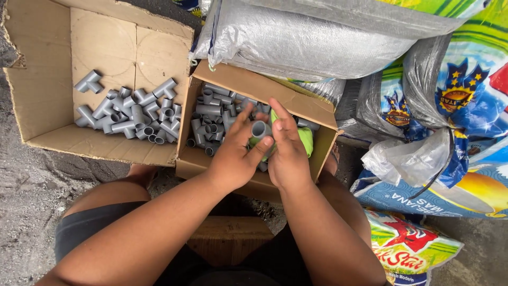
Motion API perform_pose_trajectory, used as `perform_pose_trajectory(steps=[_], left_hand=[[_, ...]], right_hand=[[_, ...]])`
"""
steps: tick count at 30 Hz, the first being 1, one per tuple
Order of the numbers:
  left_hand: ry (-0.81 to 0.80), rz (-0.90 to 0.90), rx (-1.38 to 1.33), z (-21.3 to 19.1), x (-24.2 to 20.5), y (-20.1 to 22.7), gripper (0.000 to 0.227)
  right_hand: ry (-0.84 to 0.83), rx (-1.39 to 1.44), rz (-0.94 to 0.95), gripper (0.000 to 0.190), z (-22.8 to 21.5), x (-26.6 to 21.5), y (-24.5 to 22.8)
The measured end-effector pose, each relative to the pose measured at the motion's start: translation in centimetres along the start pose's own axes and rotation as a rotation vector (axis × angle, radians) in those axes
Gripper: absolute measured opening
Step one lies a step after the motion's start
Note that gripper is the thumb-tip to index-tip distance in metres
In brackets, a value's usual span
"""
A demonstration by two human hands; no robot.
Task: Cleaning PVC pipe T-joints by wiping them with a cloth and moving them between boxes.
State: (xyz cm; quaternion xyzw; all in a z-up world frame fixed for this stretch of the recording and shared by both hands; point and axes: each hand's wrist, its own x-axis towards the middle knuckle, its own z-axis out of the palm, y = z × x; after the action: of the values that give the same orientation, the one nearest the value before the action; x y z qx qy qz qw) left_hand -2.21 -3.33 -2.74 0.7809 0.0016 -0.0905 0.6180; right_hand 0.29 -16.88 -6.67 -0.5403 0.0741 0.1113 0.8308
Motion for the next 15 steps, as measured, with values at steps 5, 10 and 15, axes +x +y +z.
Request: perform_pose_trajectory(steps=[5, 10, 15], left_hand=[[-0.131, -0.092, -0.104, -0.2, 0.1, 0.4, 0.049], [-0.200, -0.009, -0.116, -2.1, 0.3, 1.4, 0.050], [-0.296, 0.001, -0.003, -3.7, 0.6, 2.7, 0.031]], right_hand=[[0.155, -0.056, -0.106, 0.079, 0.1, 0.5, 0.4], [0.023, 0.004, -0.098, 0.113, 0.4, 0.7, -0.7], [-0.055, -0.304, -0.031, 0.131, 1.1, -0.1, -3.1]])
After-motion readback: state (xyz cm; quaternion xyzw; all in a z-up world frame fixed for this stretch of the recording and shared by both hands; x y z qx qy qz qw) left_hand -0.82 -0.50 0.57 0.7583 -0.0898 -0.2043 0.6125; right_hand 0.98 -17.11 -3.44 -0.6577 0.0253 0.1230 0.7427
